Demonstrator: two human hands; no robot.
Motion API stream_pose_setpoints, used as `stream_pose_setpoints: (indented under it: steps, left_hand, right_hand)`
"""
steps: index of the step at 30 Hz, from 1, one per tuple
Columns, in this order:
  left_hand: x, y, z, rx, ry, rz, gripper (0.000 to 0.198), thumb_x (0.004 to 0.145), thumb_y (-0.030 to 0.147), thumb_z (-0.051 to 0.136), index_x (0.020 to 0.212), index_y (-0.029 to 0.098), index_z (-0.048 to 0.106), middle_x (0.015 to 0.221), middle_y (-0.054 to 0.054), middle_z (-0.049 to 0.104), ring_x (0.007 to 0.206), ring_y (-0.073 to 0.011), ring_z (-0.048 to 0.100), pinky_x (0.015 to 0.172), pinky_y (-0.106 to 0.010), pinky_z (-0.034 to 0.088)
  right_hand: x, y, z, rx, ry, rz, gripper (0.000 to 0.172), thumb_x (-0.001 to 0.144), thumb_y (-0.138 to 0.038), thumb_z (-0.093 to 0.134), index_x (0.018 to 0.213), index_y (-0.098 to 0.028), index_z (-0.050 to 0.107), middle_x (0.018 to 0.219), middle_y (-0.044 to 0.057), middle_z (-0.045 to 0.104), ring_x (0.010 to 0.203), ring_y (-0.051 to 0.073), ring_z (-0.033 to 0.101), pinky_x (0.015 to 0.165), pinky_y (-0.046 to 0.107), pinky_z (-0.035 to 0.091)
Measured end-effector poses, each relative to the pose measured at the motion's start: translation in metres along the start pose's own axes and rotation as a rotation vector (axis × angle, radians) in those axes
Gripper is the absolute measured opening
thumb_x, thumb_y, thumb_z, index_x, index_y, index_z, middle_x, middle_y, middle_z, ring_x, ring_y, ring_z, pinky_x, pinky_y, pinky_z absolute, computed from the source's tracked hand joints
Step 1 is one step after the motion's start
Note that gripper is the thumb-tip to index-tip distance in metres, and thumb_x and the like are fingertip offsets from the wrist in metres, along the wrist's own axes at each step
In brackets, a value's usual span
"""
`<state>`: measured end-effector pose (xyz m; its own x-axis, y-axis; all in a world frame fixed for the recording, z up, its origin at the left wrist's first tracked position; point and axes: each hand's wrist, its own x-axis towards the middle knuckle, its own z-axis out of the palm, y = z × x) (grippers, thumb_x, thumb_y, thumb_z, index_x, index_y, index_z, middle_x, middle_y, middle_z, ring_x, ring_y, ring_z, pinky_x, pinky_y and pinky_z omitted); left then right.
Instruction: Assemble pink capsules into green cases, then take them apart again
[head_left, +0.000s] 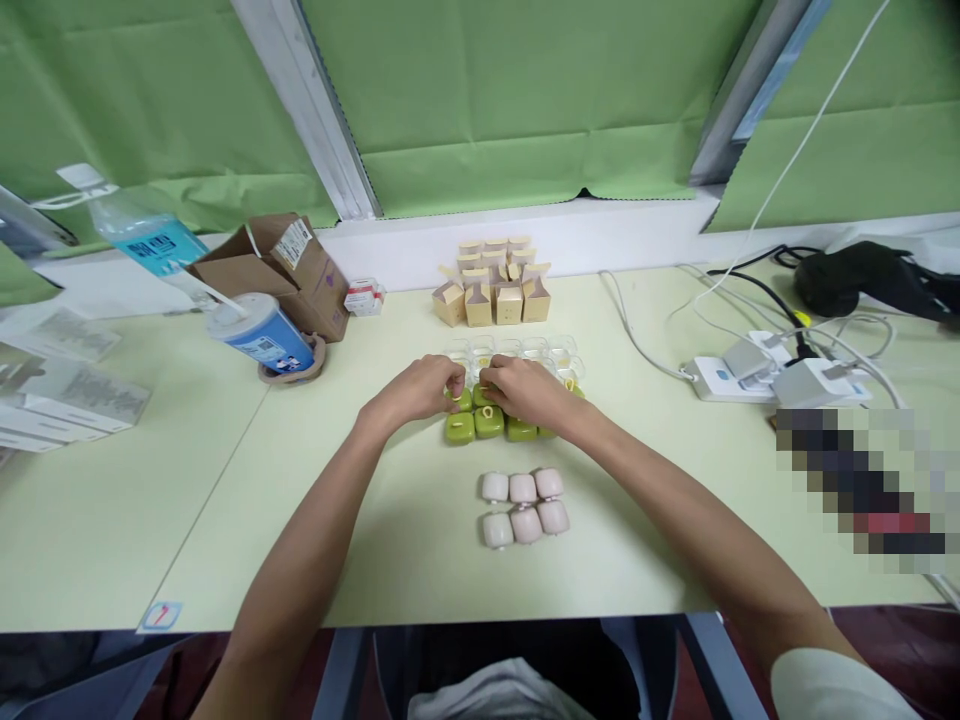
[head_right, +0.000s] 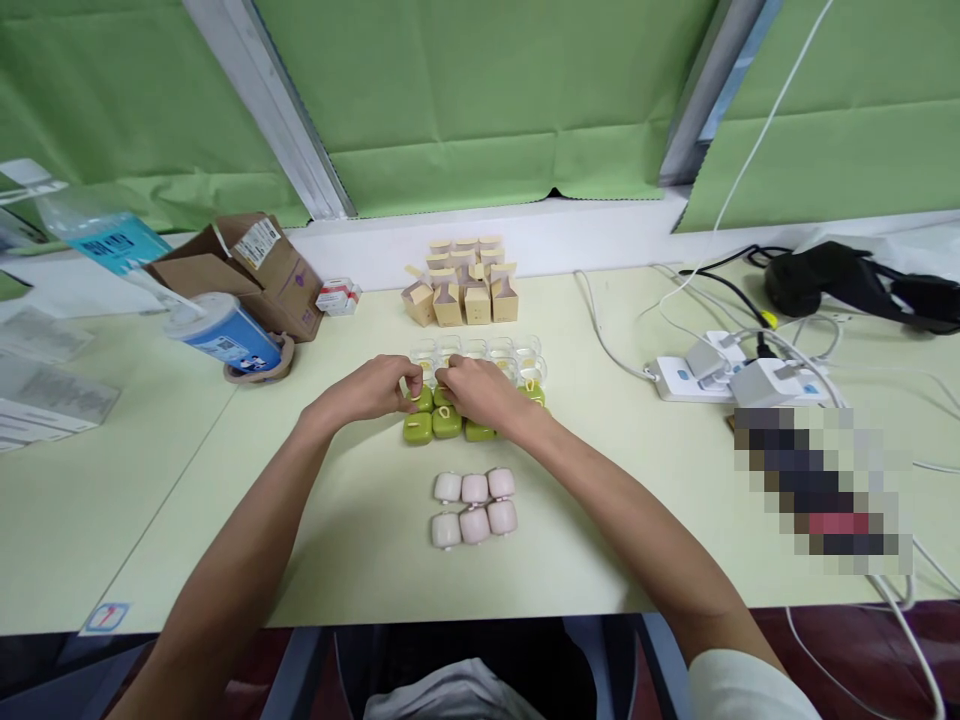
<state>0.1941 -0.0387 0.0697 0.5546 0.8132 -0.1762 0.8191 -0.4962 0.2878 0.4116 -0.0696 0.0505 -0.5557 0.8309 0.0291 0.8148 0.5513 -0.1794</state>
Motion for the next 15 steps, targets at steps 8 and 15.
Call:
stream_pose_setpoints:
  steps: [8, 15]
  left_hand:
    - [-0.0009, 0.0046, -0.0018, 0.004, -0.008, -0.012, 0.017, 0.078, 0.010, 0.078, 0.080, 0.022, 0.066, 0.091, -0.002, 0.073, 0.082, -0.0221, 0.066, 0.071, -0.032, 0.040]
    - [-0.0021, 0.0041, -0.0024, 0.036, 0.034, -0.015, 0.016, 0.082, 0.010, 0.075, 0.079, 0.022, 0.065, 0.089, -0.003, 0.074, 0.084, -0.0224, 0.066, 0.070, -0.031, 0.039]
  right_hand:
    - [0.0013, -0.0017, 0.0012, -0.043, 0.012, -0.006, 0.023, 0.111, -0.016, 0.053, 0.113, -0.016, 0.075, 0.119, 0.012, 0.073, 0.094, 0.023, 0.071, 0.069, 0.034, 0.030]
    - [0.0028, 0.0010, 0.0026, -0.054, 0.020, -0.003, 0.024, 0.110, -0.017, 0.052, 0.110, -0.016, 0.076, 0.117, 0.012, 0.073, 0.091, 0.022, 0.070, 0.069, 0.033, 0.030]
